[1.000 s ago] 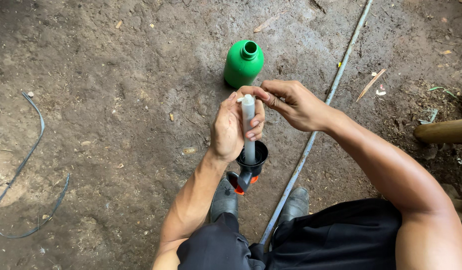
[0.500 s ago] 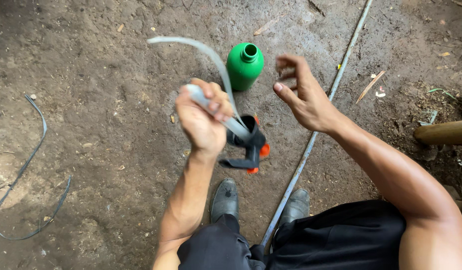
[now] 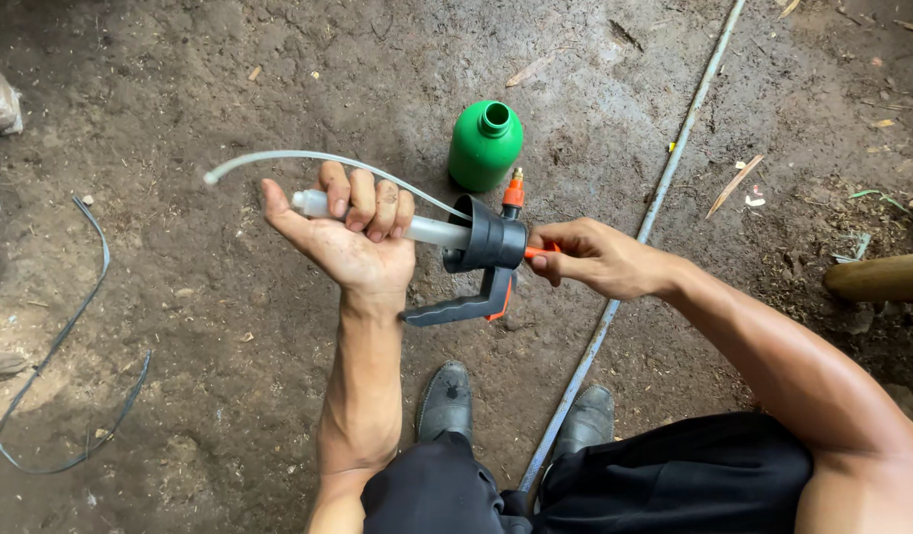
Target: The person sits on the ground and assembles a garden pump sprayer. They thread a hose onto the pump head, insert a plastic tube into the assembly, fit small connector fittings, and screw the nozzle and pump parts together by hand.
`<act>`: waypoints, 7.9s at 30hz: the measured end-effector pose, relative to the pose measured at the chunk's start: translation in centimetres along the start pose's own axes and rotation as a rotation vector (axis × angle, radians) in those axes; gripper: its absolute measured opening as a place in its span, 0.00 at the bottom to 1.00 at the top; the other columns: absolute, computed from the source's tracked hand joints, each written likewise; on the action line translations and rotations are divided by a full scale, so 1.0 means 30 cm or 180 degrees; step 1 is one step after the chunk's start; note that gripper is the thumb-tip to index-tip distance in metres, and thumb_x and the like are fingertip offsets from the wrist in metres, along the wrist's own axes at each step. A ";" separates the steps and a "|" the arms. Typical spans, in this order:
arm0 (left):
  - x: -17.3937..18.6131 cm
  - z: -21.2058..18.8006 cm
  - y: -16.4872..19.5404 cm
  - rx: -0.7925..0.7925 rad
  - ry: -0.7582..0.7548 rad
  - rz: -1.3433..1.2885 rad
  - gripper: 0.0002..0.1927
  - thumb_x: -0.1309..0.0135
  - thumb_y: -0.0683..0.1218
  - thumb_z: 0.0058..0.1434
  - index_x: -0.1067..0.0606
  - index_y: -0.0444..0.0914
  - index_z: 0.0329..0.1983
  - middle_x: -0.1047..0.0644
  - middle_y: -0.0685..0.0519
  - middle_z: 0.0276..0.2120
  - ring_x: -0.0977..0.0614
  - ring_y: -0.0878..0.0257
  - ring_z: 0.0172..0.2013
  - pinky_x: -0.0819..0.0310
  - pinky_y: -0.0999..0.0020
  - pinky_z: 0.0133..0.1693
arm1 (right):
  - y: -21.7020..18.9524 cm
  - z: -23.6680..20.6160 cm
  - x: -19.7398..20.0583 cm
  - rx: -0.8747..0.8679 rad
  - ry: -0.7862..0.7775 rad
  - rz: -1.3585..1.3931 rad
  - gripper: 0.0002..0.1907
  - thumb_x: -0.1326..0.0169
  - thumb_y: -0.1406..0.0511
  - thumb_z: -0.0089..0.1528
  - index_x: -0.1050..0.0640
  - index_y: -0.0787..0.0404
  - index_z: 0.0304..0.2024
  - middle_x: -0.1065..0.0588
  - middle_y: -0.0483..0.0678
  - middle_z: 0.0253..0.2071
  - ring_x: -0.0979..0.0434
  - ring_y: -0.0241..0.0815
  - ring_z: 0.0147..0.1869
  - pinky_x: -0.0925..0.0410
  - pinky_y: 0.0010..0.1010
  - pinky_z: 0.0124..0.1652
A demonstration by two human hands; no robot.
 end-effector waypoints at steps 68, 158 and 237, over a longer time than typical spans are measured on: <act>0.344 0.078 -0.103 0.2189 -0.3337 0.7300 0.17 0.42 0.52 0.59 0.22 0.34 0.25 0.23 0.42 0.21 0.18 0.51 0.24 0.25 0.55 0.28 | -0.006 0.023 -0.066 0.0661 0.0402 -0.1958 0.31 0.46 0.50 0.66 0.36 0.63 0.60 0.24 0.60 0.44 0.23 0.64 0.37 0.31 0.51 0.35; 0.010 0.092 0.183 0.2681 -0.2838 0.7111 0.21 0.36 0.60 0.52 0.17 0.39 0.36 0.21 0.40 0.21 0.18 0.45 0.26 0.26 0.52 0.33 | -0.041 -0.093 0.135 -0.0121 0.0245 -0.0562 0.35 0.39 0.53 0.58 0.27 0.61 0.65 0.16 0.51 0.42 0.22 0.38 0.44 0.28 0.37 0.45; -0.129 -0.307 -0.165 -0.0186 -0.0909 0.3144 0.10 0.35 0.34 0.62 0.25 0.32 0.41 0.21 0.52 0.36 0.17 0.68 0.37 0.21 0.73 0.39 | -0.320 -0.159 -0.095 0.2155 0.2007 -0.1140 0.07 0.42 0.74 0.66 0.22 0.68 0.47 0.20 0.54 0.44 0.16 0.43 0.47 0.25 0.29 0.45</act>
Point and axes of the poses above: each hand's wrist, its own z-axis towards the middle knuckle, its own x-axis out of the back of the hand, y = z × x, the point moved 2 cm from there along z, towards the middle knuckle
